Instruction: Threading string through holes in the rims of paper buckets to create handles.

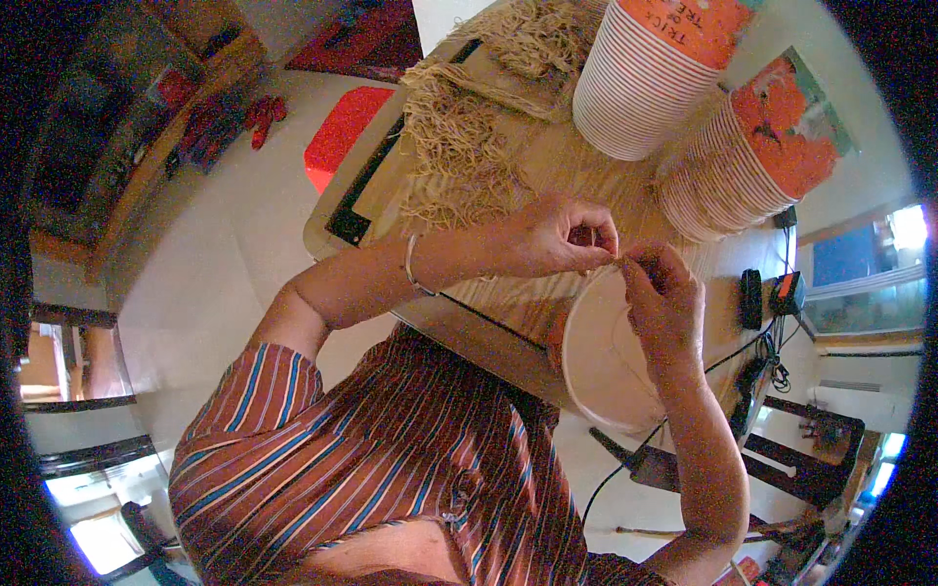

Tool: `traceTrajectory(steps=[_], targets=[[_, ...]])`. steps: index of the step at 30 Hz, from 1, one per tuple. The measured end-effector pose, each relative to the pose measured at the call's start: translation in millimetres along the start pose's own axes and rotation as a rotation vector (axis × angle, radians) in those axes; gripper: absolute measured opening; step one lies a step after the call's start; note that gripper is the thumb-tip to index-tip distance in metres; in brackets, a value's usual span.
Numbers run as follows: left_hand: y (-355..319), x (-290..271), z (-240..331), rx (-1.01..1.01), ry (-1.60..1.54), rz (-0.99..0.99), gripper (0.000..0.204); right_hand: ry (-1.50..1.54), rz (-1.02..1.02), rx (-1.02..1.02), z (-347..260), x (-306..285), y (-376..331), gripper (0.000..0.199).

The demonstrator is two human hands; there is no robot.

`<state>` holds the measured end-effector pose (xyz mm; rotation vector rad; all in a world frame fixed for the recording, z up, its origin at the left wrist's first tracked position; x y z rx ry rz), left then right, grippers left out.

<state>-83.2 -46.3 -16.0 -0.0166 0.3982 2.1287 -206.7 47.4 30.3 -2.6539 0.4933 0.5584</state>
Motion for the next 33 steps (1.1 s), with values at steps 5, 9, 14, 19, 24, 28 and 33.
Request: traceTrajectory(steps=[5,9,14,19,24,28,33], targets=[[-3.7,4.4,0.9,-0.011,-0.049,0.002,0.014,-0.062,0.028,-0.185,8.3,-4.1,-3.8,0.005],[-7.7,9.6,-12.5,-0.05,-0.262,0.042,0.017,-0.121,0.049,-0.267,5.3,-4.3,-7.9,0.006],[-9.7,8.1,5.3,-0.008,-0.082,-0.019,0.03,-0.247,0.126,-0.425,1.5,-4.7,-16.3,0.007],[-9.8,6.1,13.8,0.004,-0.067,0.006,0.025,-0.41,0.139,-0.512,-6.2,-0.3,-21.7,0.009],[-7.7,7.8,5.0,0.049,-0.06,0.023,0.016,-0.457,0.156,-0.589,-6.5,0.1,-23.2,0.009],[-6.5,9.4,2.0,0.081,-0.06,0.03,0.014,-0.31,0.131,-0.501,-2.5,-1.8,-17.7,0.007],[-6.0,13.2,-6.3,-0.067,-0.318,-0.011,0.013,0.004,-0.008,-0.153,11.0,-8.2,-4.4,0.007]])
Point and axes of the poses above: each hand's wrist, its own y-axis towards the middle knuckle, its own x-axis out of the palm, z = x × y, the point moved 5 cm from there along y, towards the middle knuckle, and after that the axes turned 5 degrees about x, right-handed, at the moved point
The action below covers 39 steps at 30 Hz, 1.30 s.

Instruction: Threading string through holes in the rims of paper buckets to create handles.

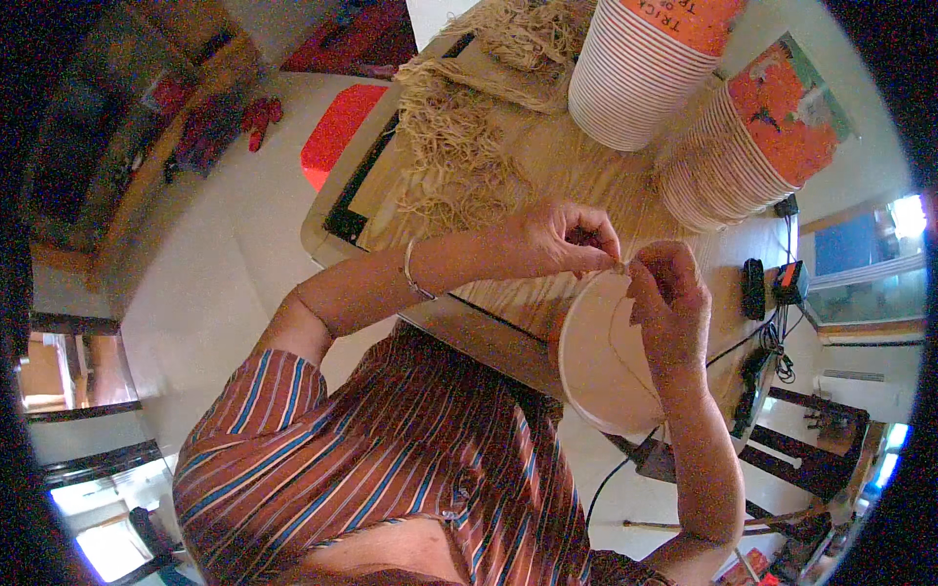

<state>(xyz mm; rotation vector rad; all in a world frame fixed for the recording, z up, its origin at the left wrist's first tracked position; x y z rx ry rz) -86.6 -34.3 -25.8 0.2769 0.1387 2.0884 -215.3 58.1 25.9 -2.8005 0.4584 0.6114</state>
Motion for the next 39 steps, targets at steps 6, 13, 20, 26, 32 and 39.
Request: traceTrajectory(steps=[6,13,20,26,32,39], targets=[[1.6,1.2,-11.1,-0.076,-0.202,-0.028,0.011,0.072,0.012,-0.052,4.2,-0.9,-9.6,0.009],[1.2,0.8,-7.7,-0.101,-0.208,-0.031,0.011,-0.489,0.105,-0.439,-27.0,5.9,-30.7,0.009],[0.3,2.9,-2.1,-0.077,-0.204,-0.072,0.011,-0.577,0.111,-0.512,-30.2,10.2,-31.2,0.011],[-0.4,2.5,5.3,-0.031,-0.052,-0.092,0.009,-0.611,0.111,-0.537,-30.3,11.1,-30.0,0.009],[2.4,2.2,13.1,0.143,0.178,-0.092,0.01,-0.663,0.097,-0.579,-33.4,10.6,-28.6,0.009],[2.3,3.8,26.1,0.28,0.346,-0.142,0.013,-0.525,0.053,-0.392,-26.5,4.4,-16.6,0.007]])
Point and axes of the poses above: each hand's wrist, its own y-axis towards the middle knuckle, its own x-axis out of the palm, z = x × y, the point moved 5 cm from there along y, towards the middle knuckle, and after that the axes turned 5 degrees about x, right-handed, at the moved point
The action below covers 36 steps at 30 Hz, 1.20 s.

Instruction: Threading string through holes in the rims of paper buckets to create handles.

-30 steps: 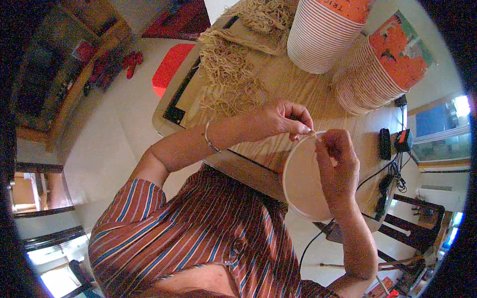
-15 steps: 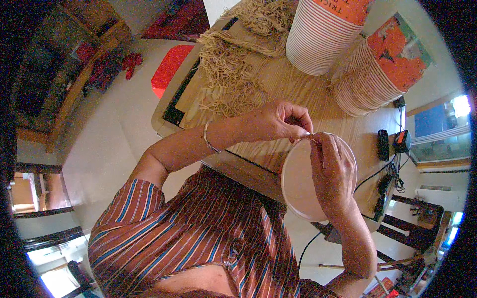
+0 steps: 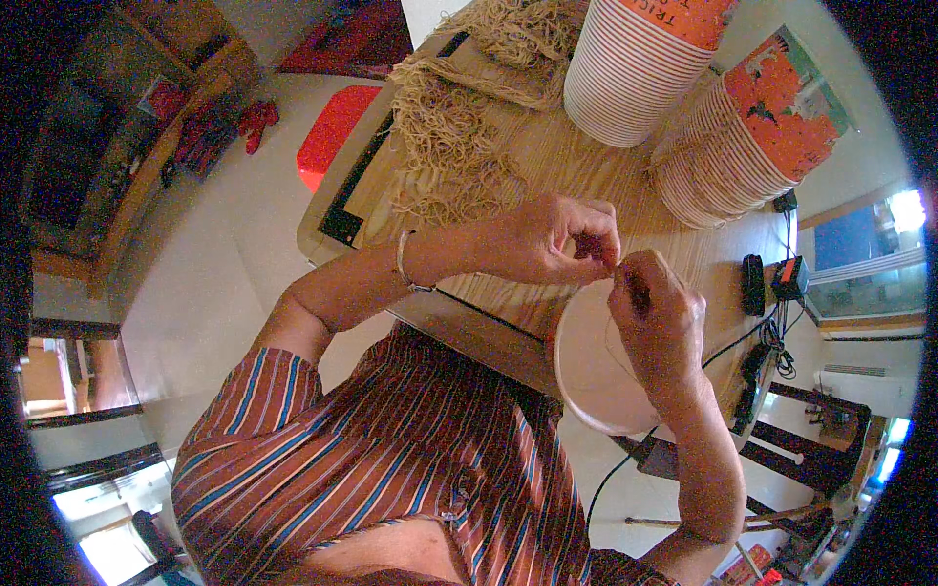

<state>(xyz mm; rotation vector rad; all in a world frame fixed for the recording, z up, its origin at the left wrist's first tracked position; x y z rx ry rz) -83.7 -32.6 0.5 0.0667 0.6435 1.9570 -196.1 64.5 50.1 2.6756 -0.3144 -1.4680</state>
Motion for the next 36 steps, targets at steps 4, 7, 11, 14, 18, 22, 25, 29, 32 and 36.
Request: traceTrajectory(steps=[4,7,11,14,18,22,25,29,32,36], targets=[[-0.3,-0.4,0.7,0.035,0.02,-0.012,0.014,0.049,-0.072,0.034,0.9,-4.5,8.1,0.004],[0.1,-1.3,-2.9,0.051,0.03,-0.011,0.014,0.158,-0.218,0.09,16.2,-3.0,18.0,0.003],[2.9,-1.1,-1.0,0.038,0.023,-0.056,0.014,0.451,-0.466,0.379,24.2,-2.4,26.2,0.005],[3.7,-1.1,1.8,0.049,0.017,-0.052,0.014,0.624,-0.531,0.44,27.0,0.2,29.1,0.006],[1.1,0.3,1.9,0.036,0.07,-0.038,0.014,0.622,-0.494,0.429,22.4,0.2,27.7,0.009],[-5.6,4.4,-11.9,-0.119,-0.229,0.026,0.013,0.551,-0.426,0.409,26.3,3.9,17.5,0.007],[-8.3,12.7,-21.6,-0.289,-0.483,0.038,0.013,0.472,-0.304,0.297,32.4,4.5,7.2,0.006],[-10.2,17.3,-32.4,-0.321,-0.668,0.057,0.016,0.12,-0.162,0.007,16.6,-0.1,1.0,0.013],[-7.8,17.9,-33.3,-0.31,-0.611,0.057,0.016,0.22,-0.064,0.035,12.4,0.3,-0.1,0.016],[-4.5,16.0,-29.3,-0.325,-0.564,0.051,0.015,0.173,-0.053,0.043,3.2,-4.1,1.6,0.019]])
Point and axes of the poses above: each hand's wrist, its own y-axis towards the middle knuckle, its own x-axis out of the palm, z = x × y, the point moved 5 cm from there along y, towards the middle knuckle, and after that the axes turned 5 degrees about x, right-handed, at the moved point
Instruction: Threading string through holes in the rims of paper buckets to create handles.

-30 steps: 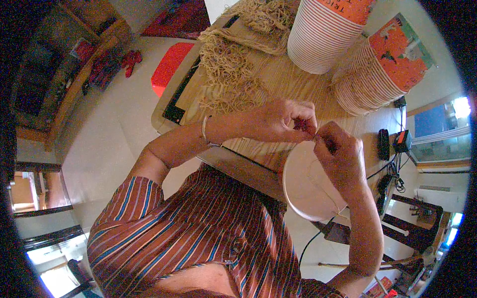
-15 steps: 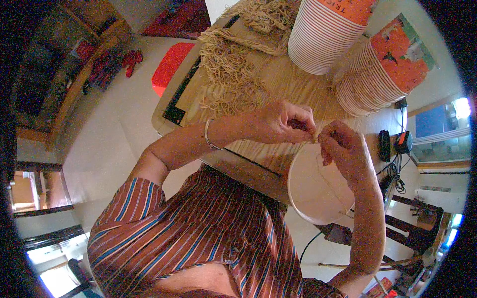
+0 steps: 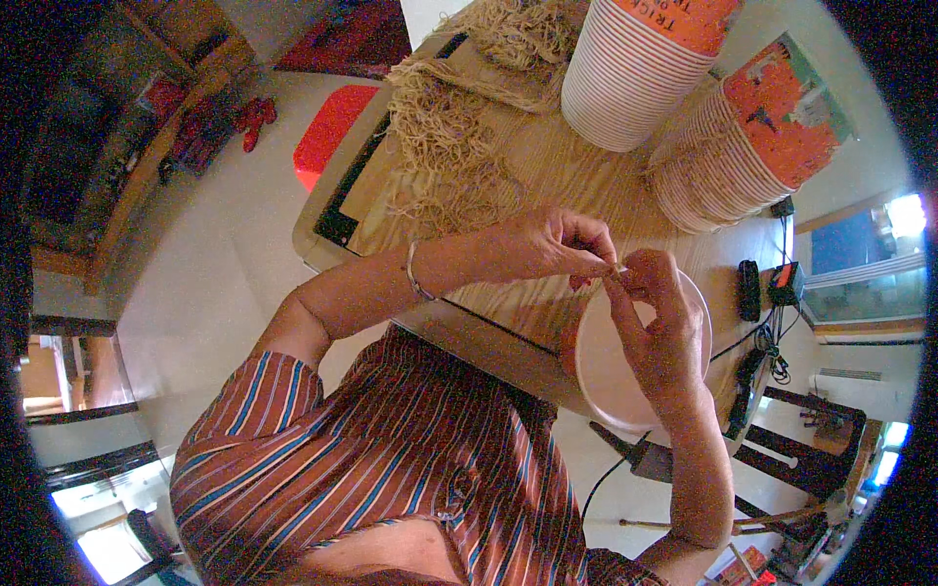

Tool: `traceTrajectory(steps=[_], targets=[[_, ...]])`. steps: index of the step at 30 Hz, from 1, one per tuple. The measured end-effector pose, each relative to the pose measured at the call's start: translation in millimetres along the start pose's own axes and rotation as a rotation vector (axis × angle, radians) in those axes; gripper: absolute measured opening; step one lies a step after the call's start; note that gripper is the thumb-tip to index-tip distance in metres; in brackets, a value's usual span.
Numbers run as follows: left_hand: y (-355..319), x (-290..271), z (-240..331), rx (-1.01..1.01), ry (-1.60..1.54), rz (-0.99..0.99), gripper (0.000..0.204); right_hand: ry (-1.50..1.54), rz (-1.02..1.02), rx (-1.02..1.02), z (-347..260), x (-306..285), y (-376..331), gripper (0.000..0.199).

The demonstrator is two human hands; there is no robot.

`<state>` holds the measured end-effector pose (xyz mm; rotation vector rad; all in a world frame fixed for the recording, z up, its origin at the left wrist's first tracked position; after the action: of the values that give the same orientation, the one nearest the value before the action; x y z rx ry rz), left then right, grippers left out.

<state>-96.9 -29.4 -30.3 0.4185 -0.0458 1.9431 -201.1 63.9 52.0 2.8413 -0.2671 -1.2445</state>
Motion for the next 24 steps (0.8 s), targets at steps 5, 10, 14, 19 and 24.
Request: traceTrajectory(steps=[5,10,14,19,24], targets=[[5.8,-7.3,9.4,0.129,0.297,-0.043,0.016,-0.048,0.025,-0.133,-6.4,3.5,2.9,0.017],[15.4,-15.7,9.7,0.131,0.299,-0.091,0.018,-0.137,0.005,-0.132,-9.5,1.5,11.6,0.012],[19.3,-24.2,12.4,0.143,0.35,-0.155,0.019,-0.178,0.012,-0.072,-6.5,4.0,22.9,0.01],[19.6,-27.8,15.6,0.108,0.343,-0.159,0.018,0.244,-0.176,0.249,16.4,9.1,39.0,0.01],[11.9,-28.5,15.6,0.077,0.259,-0.119,0.018,0.476,-0.275,0.398,11.9,14.1,44.5,0.015]])
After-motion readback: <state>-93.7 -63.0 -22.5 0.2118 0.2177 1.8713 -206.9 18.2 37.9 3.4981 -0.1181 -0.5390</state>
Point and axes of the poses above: each hand's wrist, its own y-axis towards the middle knuckle, its own x-axis out of the palm, z = x × y, the point moved 5 cm from there along y, towards the middle knuckle, and after that the axes turned 5 degrees about x, right-handed, at the moved point
